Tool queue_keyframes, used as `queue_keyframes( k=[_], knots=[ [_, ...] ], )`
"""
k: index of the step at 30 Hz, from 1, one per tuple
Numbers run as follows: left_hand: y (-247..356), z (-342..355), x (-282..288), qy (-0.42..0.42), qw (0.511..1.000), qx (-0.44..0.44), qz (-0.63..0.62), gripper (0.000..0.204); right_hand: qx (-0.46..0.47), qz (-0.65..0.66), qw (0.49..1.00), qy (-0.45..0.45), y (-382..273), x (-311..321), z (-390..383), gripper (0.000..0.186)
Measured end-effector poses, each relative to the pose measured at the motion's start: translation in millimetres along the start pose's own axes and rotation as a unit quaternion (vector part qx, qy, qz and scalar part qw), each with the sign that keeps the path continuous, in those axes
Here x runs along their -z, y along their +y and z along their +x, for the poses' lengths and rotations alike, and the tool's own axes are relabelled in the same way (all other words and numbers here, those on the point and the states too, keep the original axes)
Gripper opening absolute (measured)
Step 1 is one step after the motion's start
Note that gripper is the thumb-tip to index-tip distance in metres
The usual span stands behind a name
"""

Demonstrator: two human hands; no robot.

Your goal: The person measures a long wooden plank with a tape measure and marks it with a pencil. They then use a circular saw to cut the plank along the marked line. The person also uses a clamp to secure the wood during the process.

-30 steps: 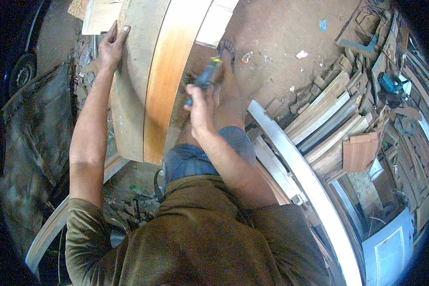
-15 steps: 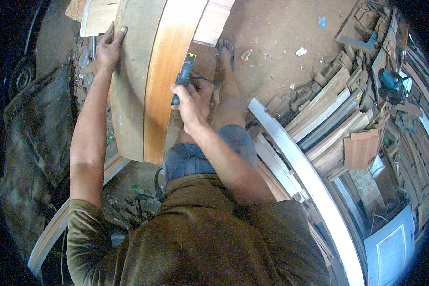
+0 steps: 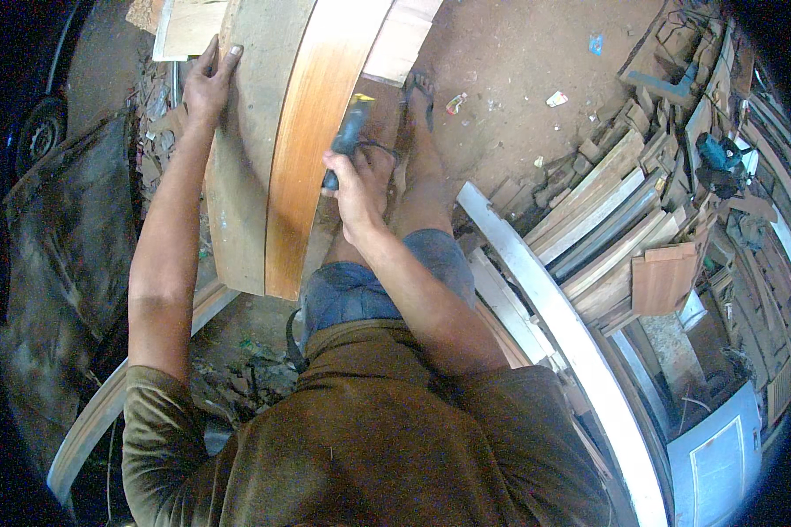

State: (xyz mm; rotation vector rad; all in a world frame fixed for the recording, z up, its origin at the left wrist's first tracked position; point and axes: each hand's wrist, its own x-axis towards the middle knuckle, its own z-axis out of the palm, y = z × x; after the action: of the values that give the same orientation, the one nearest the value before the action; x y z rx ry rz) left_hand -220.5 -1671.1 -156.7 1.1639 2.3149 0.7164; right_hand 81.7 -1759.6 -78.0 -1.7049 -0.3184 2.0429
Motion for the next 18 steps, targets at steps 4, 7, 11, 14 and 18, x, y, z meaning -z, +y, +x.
queue_keyframes(
  k=[4, 7, 11, 14, 18],
  knots=[
    [18.0, -10.9, 5.2, -0.026, 0.999, 0.044, -0.016, 0.076, 0.083, 0.001, 0.996, 0.025, 14.1, 2.5, -0.9, 0.041],
    [19.6, -17.4, 6.4, -0.011, 0.998, 0.025, -0.049, 0.077, 0.113, -0.013, 0.993, -0.030, -8.4, -20.8, -29.1, 0.039],
    [41.3, -54.9, 16.8, 0.078, 0.980, -0.032, 0.182, 0.083, 0.129, -0.108, 0.979, -0.116, -19.6, -50.2, -42.8, 0.039],
    [109.5, -93.8, 85.9, -0.246, 0.918, 0.178, -0.256, 0.085, 0.103, -0.152, 0.968, -0.170, -13.8, -81.6, -36.5, 0.045],
    [89.6, -128.5, 113.5, -0.221, 0.899, 0.226, -0.302, 0.085, 0.099, -0.185, 0.938, -0.277, 10.1, -120.8, -24.1, 0.070]
  ],
)
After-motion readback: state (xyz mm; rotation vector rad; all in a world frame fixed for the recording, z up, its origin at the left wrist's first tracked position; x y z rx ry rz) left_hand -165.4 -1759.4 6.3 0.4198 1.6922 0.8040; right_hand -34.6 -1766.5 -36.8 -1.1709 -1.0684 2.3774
